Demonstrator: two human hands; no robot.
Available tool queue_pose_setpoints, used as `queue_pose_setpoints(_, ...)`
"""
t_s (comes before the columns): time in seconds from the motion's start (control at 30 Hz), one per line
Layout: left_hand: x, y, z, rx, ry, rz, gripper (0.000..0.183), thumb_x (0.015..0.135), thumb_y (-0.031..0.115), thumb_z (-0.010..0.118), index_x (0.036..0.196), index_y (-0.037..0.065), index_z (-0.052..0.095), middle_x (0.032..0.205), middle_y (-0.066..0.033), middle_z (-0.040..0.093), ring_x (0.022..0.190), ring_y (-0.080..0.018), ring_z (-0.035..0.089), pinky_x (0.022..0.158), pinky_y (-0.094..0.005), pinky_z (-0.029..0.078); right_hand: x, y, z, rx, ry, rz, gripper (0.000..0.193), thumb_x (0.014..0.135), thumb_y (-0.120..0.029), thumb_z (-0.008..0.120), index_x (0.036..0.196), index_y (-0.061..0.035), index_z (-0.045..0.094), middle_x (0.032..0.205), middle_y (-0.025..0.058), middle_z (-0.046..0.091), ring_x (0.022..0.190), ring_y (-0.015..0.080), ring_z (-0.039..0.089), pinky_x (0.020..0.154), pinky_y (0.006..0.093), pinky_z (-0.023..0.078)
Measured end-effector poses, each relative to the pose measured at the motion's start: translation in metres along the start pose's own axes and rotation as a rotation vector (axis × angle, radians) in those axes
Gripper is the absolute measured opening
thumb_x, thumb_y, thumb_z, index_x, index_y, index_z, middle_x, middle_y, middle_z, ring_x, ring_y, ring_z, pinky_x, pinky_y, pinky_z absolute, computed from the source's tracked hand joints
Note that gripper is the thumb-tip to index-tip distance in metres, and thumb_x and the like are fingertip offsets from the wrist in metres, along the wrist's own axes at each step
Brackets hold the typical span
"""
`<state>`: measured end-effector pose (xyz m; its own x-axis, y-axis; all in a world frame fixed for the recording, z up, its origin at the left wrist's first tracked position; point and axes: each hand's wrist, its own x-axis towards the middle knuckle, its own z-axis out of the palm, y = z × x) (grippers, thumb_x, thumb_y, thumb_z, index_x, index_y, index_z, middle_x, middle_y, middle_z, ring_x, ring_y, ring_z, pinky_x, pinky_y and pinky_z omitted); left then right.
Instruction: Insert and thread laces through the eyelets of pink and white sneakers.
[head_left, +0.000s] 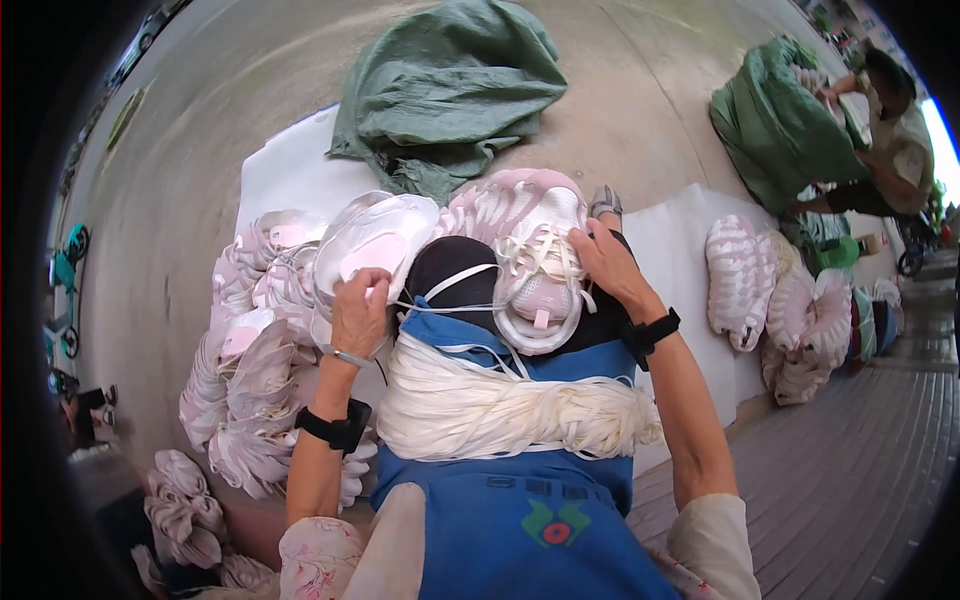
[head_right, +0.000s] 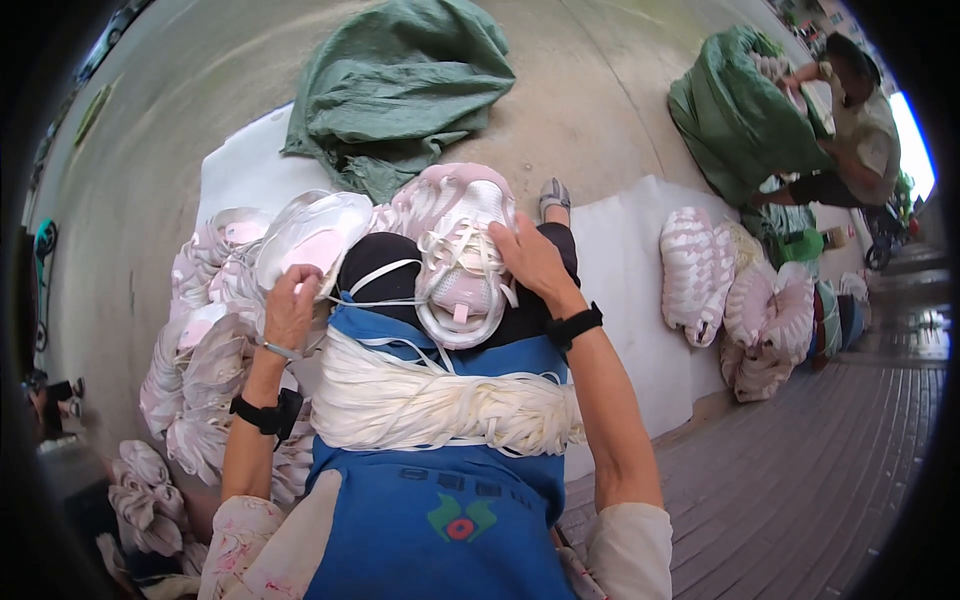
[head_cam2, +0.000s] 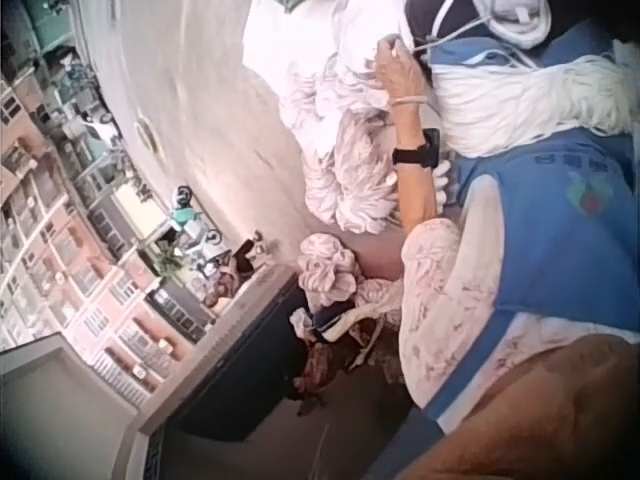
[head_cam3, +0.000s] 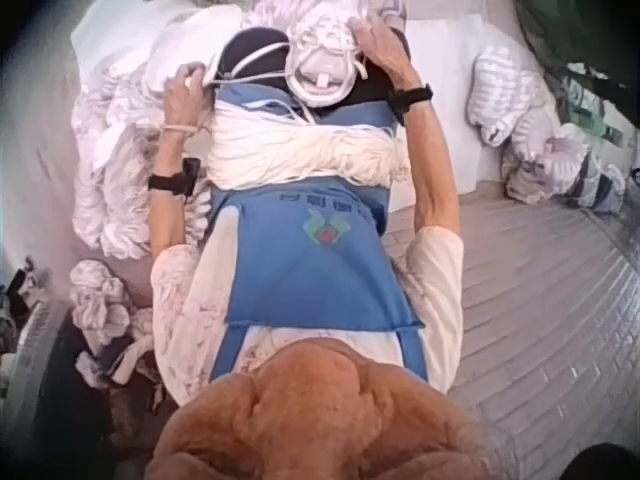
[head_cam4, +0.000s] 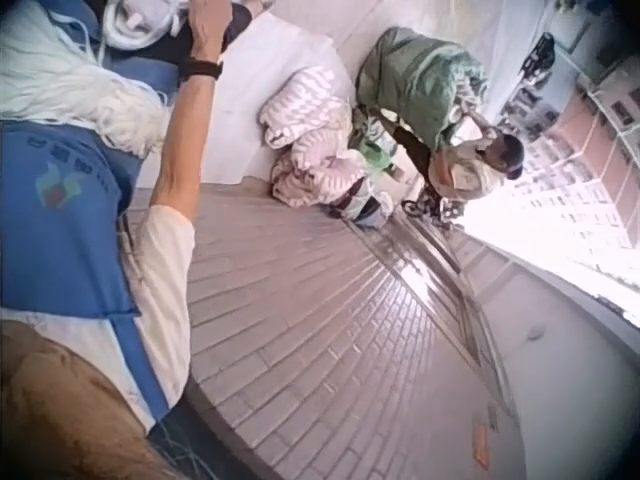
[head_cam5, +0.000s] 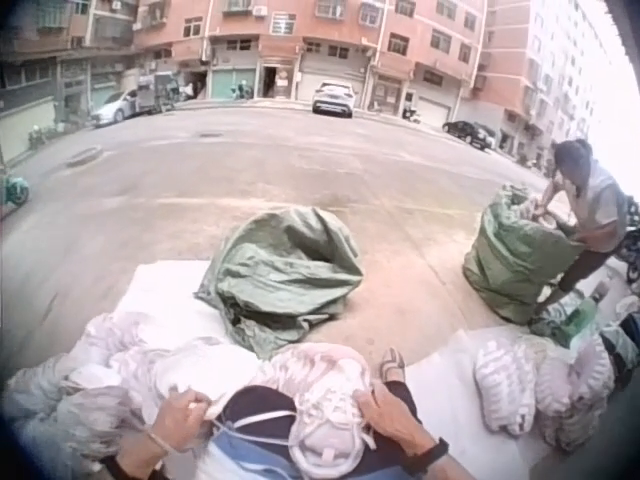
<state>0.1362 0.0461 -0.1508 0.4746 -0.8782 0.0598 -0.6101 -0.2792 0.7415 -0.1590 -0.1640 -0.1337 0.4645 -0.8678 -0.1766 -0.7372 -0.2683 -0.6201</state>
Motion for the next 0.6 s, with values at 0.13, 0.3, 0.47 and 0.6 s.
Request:
queue_pose_setpoints(0.13, -0.019, -0.03, 0.009, 0.269, 0.05, 0.351, 0.022, 0.079, 0.006, 0.057, 0.101, 0.003, 0.057, 0.099, -0.015, 0.062, 0.095, -0.033, 0.058, 0.088, -0.043, 0.044, -0.007, 0.014, -0.007, 0.378, 0.002, 0.039, 0.064, 0.086, -0.042, 0.062, 0.121, 0.0102, 0.05, 0.09, 0.0149, 0.066, 0.078, 0.0202, 0.062, 0.071, 0.0284, 0.049)
queue_pose_setpoints(0.3, -0.03, -0.014, 0.012, 0.569, -0.124, 0.329, 0.017, 0.077, 0.01, 0.061, 0.093, 0.007, 0.06, 0.091, -0.0124, 0.063, 0.089, -0.0298, 0.06, 0.081, -0.0403, 0.045, -0.033, 0.004, -0.018, 0.519, 0.125, 0.168, 0.056, 0.082, -0.034, 0.067, 0.12, 0.0065, 0.056, 0.083, 0.0107, 0.063, 0.073, 0.0152, 0.057, 0.064, 0.0286, 0.047)
queue_pose_setpoints(0.47, -0.017, -0.027, 0.009, 0.708, -0.193, 0.259, 0.01, 0.081, 0.015, 0.056, 0.082, 0.007, 0.062, 0.077, -0.0112, 0.065, 0.078, -0.0281, 0.064, 0.073, -0.0401, 0.049, -0.032, 0.017, -0.002, 0.323, 0.133, 0.049, 0.057, 0.079, -0.036, 0.068, 0.115, 0.0069, 0.057, 0.081, 0.0113, 0.063, 0.074, 0.0182, 0.058, 0.066, 0.0303, 0.048)
queue_pose_setpoints(0.6, -0.023, -0.021, 0.013, 0.753, -0.368, 0.158, 0.011, 0.083, 0.014, 0.054, 0.082, 0.005, 0.059, 0.076, -0.0173, 0.064, 0.074, -0.035, 0.065, 0.065, -0.0448, 0.05, -0.032, 0.012, -0.008, 0.142, 0.099, 0.042, 0.059, 0.078, -0.043, 0.065, 0.108, 0.0067, 0.06, 0.088, 0.0193, 0.064, 0.077, 0.0274, 0.062, 0.069, 0.0353, 0.049)
